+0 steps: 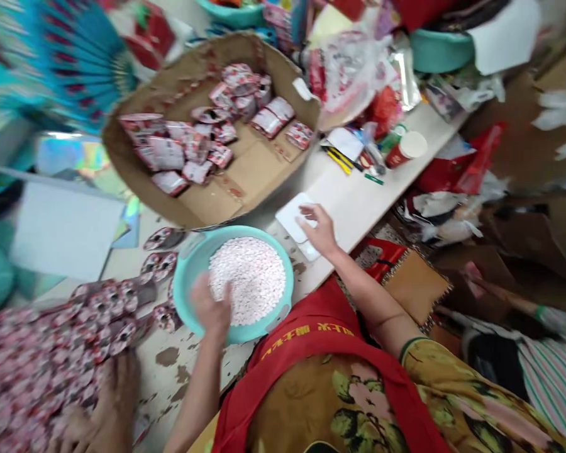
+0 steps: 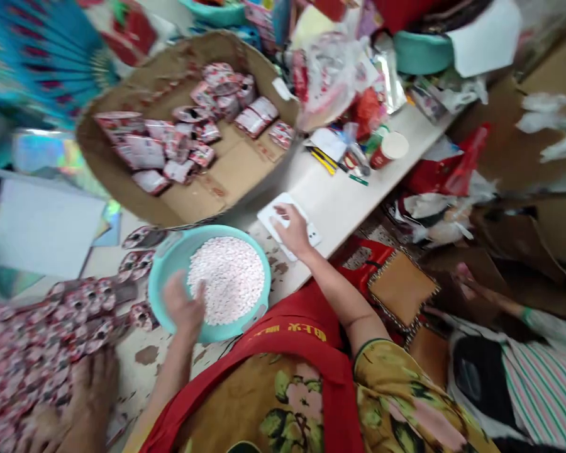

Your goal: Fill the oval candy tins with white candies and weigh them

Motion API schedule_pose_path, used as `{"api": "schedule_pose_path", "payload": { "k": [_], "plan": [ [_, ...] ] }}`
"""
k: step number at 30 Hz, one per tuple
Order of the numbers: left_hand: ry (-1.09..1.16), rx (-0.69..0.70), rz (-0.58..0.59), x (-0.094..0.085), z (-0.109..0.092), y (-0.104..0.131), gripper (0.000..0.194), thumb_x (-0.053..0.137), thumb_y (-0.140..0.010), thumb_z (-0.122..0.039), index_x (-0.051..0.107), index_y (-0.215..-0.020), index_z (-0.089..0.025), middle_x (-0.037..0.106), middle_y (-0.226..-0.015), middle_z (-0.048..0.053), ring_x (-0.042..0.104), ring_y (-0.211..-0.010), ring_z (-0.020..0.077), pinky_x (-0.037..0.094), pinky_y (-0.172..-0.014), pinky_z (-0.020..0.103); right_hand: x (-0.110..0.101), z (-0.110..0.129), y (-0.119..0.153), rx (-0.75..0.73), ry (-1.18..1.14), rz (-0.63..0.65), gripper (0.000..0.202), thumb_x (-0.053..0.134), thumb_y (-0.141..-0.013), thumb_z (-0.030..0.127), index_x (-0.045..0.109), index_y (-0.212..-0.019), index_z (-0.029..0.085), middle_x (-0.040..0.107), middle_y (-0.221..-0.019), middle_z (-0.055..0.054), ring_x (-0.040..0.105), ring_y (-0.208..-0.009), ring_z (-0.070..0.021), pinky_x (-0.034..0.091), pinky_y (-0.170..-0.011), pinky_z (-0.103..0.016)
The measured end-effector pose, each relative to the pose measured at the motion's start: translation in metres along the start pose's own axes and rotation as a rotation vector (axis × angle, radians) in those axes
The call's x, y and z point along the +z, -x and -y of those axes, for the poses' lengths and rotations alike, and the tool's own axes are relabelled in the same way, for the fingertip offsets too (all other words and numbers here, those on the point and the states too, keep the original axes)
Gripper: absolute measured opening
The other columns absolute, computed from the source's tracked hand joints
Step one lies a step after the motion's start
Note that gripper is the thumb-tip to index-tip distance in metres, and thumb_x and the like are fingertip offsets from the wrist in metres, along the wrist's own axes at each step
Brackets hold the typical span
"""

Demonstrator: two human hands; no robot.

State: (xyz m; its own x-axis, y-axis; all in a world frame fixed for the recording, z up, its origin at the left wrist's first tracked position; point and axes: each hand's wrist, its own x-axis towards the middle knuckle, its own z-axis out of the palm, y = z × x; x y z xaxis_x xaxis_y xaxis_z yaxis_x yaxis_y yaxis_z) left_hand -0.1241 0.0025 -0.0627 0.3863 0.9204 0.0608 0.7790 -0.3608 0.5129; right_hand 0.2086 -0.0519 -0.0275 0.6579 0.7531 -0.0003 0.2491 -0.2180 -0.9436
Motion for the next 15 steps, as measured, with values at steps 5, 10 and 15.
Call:
{"api": "schedule_pose_path", "payload": {
  "k": [5, 10, 15],
  "plan": [
    [-0.093, 0.182, 0.441, 0.091, -0.043, -0.009, 0.068, 0.060, -0.090, -0.054, 0.052, -0.149, -0.022, 0.032, -0.165, 0.017, 0.018, -0.155, 0.0423, 0.017, -0.121, 0.067, 0.002, 0.008, -0.104, -0.240, 0.113, -0.136, 0.030, 0.059, -0.089, 0.034, 0.060, -0.117, 0.024, 0.064, -0.116, -0.008, 0.064, -0.106, -0.0196, 0.057, -0.092, -0.037],
    [-0.121, 0.264, 0.291, 0.111, -0.015, -0.039, 0.060, 0.060, -0.090, -0.054, 0.060, -0.140, -0.021, 0.045, -0.155, 0.020, 0.029, -0.151, 0.0418, 0.022, -0.120, 0.065, 0.033, 0.024, -0.222, -0.150, 0.580, 0.038, 0.032, 0.067, -0.086, 0.025, 0.062, -0.114, 0.011, 0.062, -0.126, -0.017, 0.059, -0.121, -0.0260, 0.048, -0.109, -0.046],
    [-0.090, 0.337, 0.113, 0.131, 0.015, -0.049, 0.064, 0.067, -0.082, -0.057, 0.062, -0.130, -0.015, 0.057, -0.133, 0.024, 0.049, -0.131, 0.0430, 0.037, -0.110, 0.064, 0.048, -0.007, -0.312, 0.286, 0.741, 0.134, 0.021, 0.068, -0.091, 0.020, 0.064, -0.106, 0.005, 0.064, -0.127, -0.017, 0.055, -0.134, -0.0274, 0.044, -0.113, -0.050]
  ]
}}
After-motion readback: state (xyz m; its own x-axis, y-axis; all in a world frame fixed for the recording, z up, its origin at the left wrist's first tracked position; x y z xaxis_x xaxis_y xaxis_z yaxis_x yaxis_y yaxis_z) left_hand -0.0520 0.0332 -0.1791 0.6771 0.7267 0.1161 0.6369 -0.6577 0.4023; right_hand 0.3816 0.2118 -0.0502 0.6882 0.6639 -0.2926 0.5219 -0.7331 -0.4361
